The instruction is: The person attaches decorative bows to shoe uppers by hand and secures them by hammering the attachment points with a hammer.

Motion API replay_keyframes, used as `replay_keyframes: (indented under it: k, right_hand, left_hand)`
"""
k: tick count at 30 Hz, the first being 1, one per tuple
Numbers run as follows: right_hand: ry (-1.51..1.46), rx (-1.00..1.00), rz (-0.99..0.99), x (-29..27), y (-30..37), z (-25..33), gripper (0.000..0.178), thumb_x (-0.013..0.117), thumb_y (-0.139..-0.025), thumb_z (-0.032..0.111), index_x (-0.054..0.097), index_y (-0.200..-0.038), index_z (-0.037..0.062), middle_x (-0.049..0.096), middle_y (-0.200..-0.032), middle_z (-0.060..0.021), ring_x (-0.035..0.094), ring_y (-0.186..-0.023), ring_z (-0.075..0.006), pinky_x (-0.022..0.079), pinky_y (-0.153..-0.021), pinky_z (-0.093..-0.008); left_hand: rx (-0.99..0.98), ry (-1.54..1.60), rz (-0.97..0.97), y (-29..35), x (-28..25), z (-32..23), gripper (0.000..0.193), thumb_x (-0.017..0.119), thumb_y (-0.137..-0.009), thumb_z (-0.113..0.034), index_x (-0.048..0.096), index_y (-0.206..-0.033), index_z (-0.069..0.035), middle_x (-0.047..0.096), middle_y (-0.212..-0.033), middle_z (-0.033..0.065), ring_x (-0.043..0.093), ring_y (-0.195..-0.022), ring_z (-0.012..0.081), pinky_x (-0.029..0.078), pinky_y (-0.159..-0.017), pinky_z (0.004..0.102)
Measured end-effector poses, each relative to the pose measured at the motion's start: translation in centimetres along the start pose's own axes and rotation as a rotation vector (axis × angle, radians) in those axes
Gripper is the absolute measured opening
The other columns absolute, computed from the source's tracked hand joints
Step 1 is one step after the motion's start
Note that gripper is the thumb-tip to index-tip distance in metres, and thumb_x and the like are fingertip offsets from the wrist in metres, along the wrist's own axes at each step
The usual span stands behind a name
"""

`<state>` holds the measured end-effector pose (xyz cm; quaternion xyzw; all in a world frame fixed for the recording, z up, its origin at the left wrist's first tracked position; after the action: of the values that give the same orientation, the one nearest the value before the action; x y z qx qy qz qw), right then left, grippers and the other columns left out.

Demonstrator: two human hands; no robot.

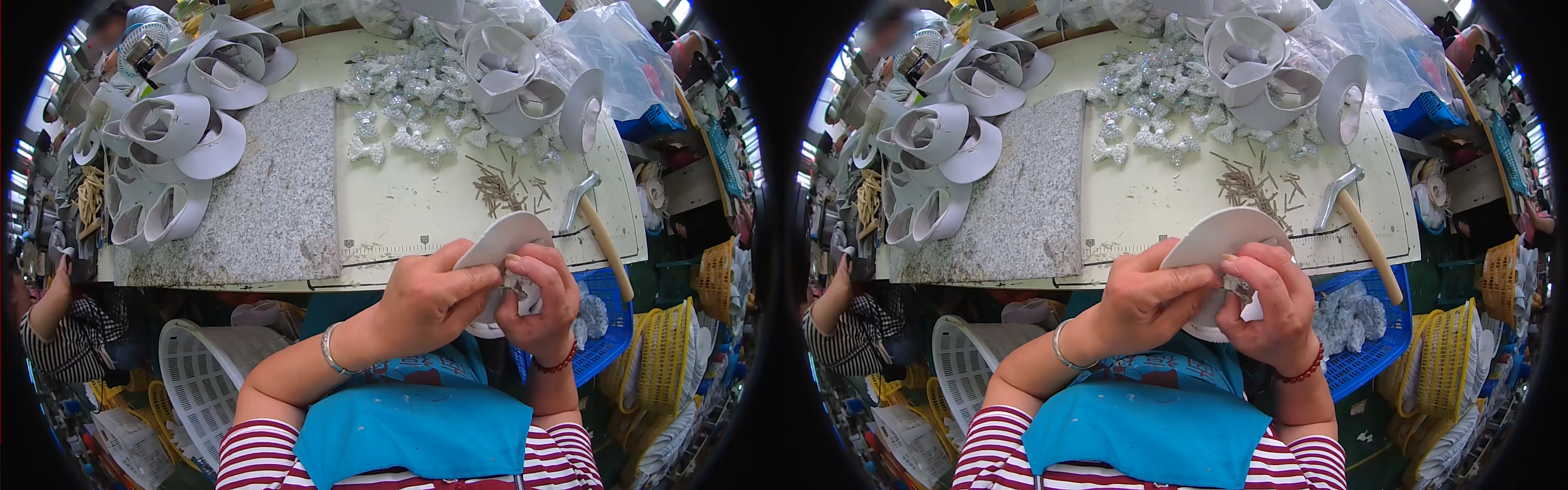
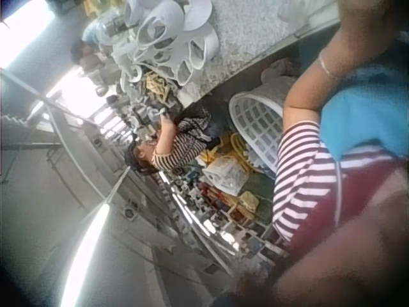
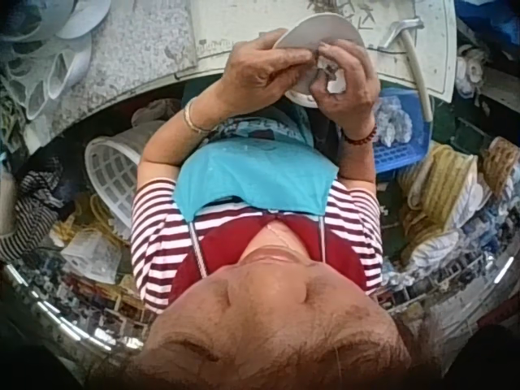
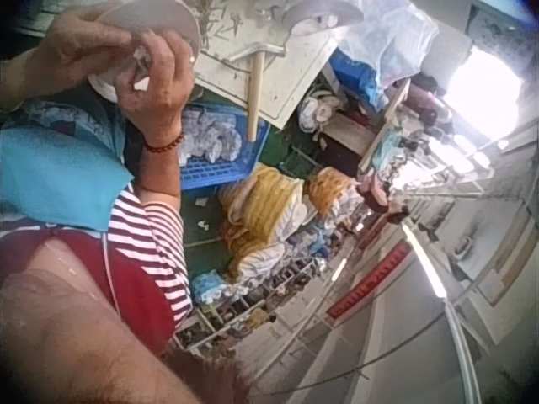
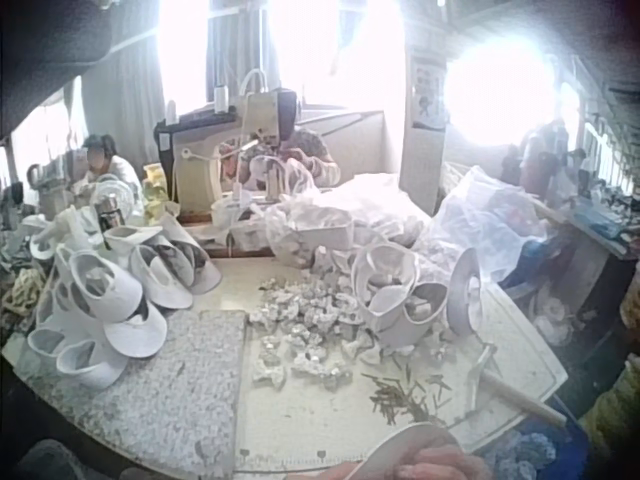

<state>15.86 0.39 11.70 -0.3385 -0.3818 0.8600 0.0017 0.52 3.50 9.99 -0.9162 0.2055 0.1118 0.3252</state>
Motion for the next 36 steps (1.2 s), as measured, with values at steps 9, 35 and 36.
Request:
replay_keyframes:
  k: [9, 35, 36]
  right_hand:
    - [0.081, 0.057, 0.047, 0.6, 0.4, 0.1, 0.035, 0.071, -0.068, 0.006, 0.061, -0.102, 0.0026, 0.064, -0.087, -0.0145, 0.064, -0.071, -0.0313, 0.052, -0.06, -0.0365]
    - [0.295, 0.205, 0.02, 2.3, 0.7, 0.7, 0.024, 0.07, -0.072, 0.005, 0.062, -0.095, 0.002, 0.054, -0.073, -0.0108, 0.056, -0.059, -0.0288, 0.045, -0.052, -0.0385]
    - [0.293, 0.212, 0.016, 2.3, 0.7, 0.7, 0.024, 0.07, -0.072, 0.005, 0.063, -0.095, 0.0022, 0.053, -0.073, -0.0106, 0.055, -0.059, -0.0286, 0.045, -0.051, -0.0385]
  left_hand:
    - [-0.005, -0.003, -0.071, 0.6, 0.3, 0.1, 0.024, 0.071, -0.074, 0.004, 0.07, -0.098, -0.001, 0.067, -0.09, 0.0133, 0.066, -0.069, 0.0217, 0.052, -0.058, 0.0295]
    - [-0.687, 0.752, -0.26, 3.7, 2.1, 3.4, 0.018, 0.07, -0.089, -0.006, 0.071, -0.106, 0.001, 0.071, -0.094, 0.0045, 0.062, -0.083, 0.0061, 0.052, -0.073, 0.0225]
    - [-0.673, 0.76, -0.276, 3.7, 2.1, 3.4, 0.017, 0.07, -0.089, -0.006, 0.071, -0.105, 0.002, 0.07, -0.096, 0.0054, 0.061, -0.083, 0.0066, 0.051, -0.073, 0.0224]
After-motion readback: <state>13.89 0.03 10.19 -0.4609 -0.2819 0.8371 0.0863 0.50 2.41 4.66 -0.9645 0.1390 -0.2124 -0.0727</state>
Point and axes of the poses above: each hand's wrist, its own y-axis away from the middle knuckle, its own x-axis out of the palm, z = x × y, the point moved 5 cm from there along -y, towards the middle knuckle
